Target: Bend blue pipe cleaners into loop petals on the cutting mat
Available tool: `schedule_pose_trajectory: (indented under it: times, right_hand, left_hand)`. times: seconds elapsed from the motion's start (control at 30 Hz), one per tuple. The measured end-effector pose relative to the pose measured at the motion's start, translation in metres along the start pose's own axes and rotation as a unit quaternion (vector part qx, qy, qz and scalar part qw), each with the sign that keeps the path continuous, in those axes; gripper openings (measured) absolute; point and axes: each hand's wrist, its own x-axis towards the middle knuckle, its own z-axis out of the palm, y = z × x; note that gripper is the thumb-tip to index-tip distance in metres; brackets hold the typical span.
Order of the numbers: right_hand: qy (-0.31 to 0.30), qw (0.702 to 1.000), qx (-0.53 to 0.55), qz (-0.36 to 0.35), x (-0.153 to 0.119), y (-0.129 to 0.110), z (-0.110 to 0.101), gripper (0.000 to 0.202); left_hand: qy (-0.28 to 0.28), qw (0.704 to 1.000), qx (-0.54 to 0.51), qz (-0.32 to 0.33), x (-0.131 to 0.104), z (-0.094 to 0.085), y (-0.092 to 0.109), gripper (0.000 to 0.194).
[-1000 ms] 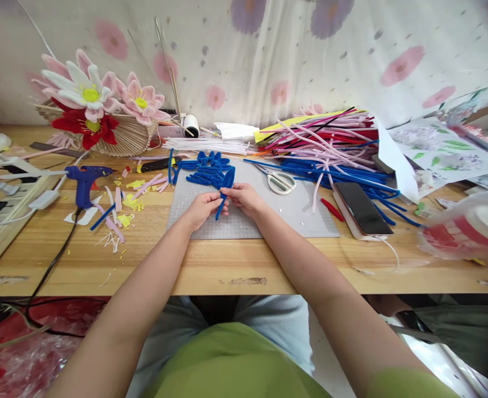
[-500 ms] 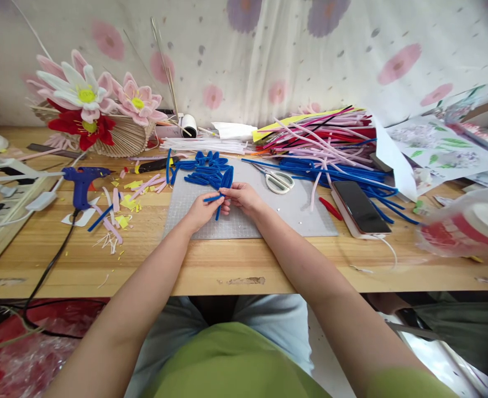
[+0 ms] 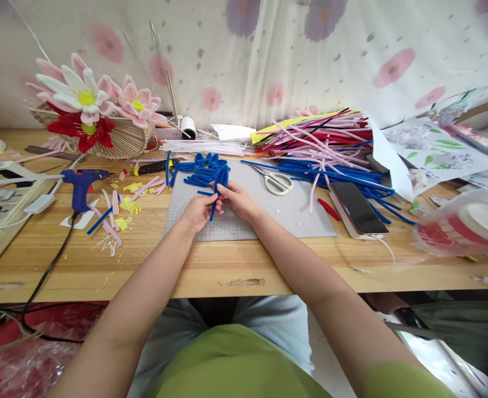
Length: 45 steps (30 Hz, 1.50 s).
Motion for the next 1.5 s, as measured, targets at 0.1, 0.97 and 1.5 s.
schedule_pose_trajectory:
  times: [0.1, 0.97, 1.5]
  right_hand:
    - [-0.024, 0.999, -0.019, -0.037, 0.0, -0.003, 0.002, 0.042]
    - [0.112, 0.808, -0.547, -0.19, -0.006, -0.008, -0.001, 0.019]
    - [0.042, 0.736, -0.634, -0.233, -0.011, -0.005, 0.002, 0.023]
  left_hand:
    - [-0.033, 0.998, -0.039, -0.042, -0.002, 0.0, 0.002, 0.016]
    - [0.152, 0.884, 0.346, 0.276, 0.014, -0.004, -0.022, 0.021]
    - [0.163, 0.878, 0.326, 0.31, 0.018, -0.006, -0.029, 0.014]
